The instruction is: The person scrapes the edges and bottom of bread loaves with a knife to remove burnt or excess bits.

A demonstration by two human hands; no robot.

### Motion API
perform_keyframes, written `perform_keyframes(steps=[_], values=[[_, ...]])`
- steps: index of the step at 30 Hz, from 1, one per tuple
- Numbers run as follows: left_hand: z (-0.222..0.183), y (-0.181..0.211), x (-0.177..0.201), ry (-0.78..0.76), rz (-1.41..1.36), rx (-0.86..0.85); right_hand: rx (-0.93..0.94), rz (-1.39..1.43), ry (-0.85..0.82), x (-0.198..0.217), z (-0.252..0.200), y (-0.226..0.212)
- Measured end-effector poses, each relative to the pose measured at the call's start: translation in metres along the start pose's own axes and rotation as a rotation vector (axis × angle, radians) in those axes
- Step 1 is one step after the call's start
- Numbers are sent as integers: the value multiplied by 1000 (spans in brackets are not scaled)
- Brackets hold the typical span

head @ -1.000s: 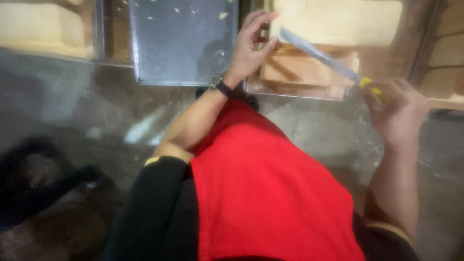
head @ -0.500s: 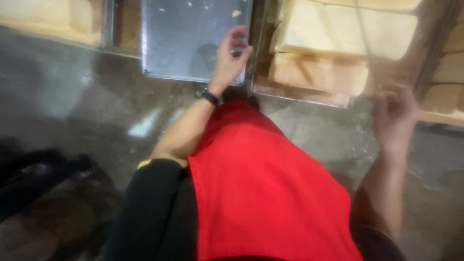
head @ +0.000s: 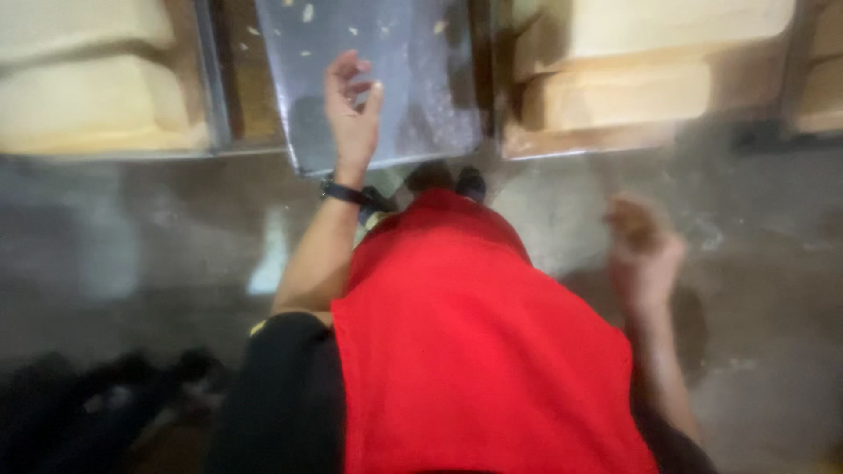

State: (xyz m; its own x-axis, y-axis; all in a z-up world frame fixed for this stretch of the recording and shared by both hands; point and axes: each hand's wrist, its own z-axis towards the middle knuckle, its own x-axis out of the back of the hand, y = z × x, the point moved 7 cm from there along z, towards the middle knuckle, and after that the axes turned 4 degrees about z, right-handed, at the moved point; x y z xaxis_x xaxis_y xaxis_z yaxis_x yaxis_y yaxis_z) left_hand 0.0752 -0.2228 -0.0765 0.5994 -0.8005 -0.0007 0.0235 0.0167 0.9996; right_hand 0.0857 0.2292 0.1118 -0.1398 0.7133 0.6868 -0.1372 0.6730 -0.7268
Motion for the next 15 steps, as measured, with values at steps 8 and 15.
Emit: perform_keyframes(steps=[8,15], values=[[25,-5,129,76,-14,-21,-39,-157,202,-42,-21,-38],[23,-18,174,37,-173,45,-145,-333,337,-50,-26,-48]])
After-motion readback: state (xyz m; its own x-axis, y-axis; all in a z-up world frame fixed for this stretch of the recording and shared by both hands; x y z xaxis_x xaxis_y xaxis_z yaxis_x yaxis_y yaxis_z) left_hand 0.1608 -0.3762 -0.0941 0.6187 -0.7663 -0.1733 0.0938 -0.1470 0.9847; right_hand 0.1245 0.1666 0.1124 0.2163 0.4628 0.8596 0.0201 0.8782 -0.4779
